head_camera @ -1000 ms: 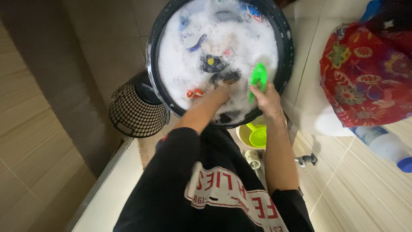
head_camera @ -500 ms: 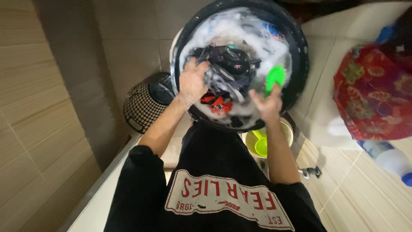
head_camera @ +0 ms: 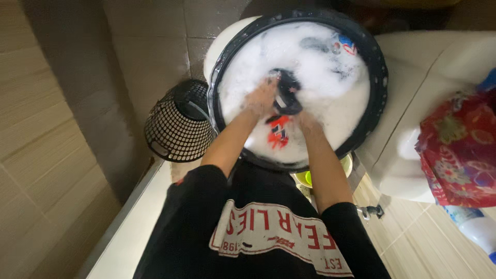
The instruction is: The person hand washes multiple garments in a black basin filled with soapy water. They use a green scrub brush to agitate and scrub the clothes, repeatedly lifting and submerging items to clean them.
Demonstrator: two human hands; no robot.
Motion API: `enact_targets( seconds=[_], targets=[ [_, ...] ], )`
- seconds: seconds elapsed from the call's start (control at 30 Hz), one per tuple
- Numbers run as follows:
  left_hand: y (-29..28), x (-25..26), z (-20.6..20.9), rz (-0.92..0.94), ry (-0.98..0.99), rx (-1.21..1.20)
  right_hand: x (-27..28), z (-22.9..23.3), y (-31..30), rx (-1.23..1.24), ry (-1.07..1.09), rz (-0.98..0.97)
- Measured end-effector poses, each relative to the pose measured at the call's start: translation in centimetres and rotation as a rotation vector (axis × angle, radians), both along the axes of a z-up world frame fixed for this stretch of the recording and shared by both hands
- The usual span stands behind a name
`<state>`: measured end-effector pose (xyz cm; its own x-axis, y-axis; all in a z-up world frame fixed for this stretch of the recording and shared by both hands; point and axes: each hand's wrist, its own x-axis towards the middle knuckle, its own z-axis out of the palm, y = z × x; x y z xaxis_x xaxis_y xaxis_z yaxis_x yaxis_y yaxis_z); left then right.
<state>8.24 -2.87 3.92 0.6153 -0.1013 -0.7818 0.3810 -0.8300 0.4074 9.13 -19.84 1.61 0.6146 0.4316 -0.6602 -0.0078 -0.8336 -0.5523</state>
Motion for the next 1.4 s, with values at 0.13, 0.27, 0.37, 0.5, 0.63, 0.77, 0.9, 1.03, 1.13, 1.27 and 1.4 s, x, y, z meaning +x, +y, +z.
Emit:
enact_targets(
  seconds=[0.13,0.27,0.37,0.5,0.63,0.77,0.9,1.03,1.13,1.27,1.4],
  targets=[
    [0.4,1.8,-3.8,0.024,0.050,-0.076,-0.1,-3.2,-0.8,-0.037,-0.007,-0.156],
    [1.3,0.6,-4.4,0.076,0.047,-0.159,-1.3,-2.1,-2.7,0.069,0.032,-0.550],
    [2.2,-1.9,-3.3,0.111,0.026,-0.244,-2.8,1.4,-1.5,0.272,0.131,-0.989],
    [5.4,-6.5,-0.8,0.312,-0.162,-0.306,-6.5,8.1,3.8,0.479,0.163,-1.100],
    [6.0,-11.3,3.0,0.761,-0.382,-0.307,-7.3,12.9,7.9,0.250,-0.170,-0.364],
    [3.2,-10.7,6.7,0.581,-0.758,-0.072,-5.9,13.6,6.0,-0.059,0.147,-0.287],
    [0.8,-6.8,8.9,0.135,-0.540,-0.038,-6.4,11.0,-2.1,0.295,-0.492,-0.555],
    [-0.4,-1.8,7.0,0.005,-0.121,-0.006,-5.4,4.3,-9.1,0.033,-0.431,-0.566],
    [-1.5,0.5,3.4,0.007,0.053,-0.090,-6.1,-1.6,-10.0,-0.081,-0.396,-0.568],
    [-1.9,1.5,-1.5,0.106,0.134,-0.218,-6.4,-7.4,-10.9,-0.248,-0.276,-0.572],
    [-1.6,0.9,-4.0,0.192,0.131,-0.283,-4.4,-9.1,-12.2,-0.324,-0.135,-0.611]
  ],
)
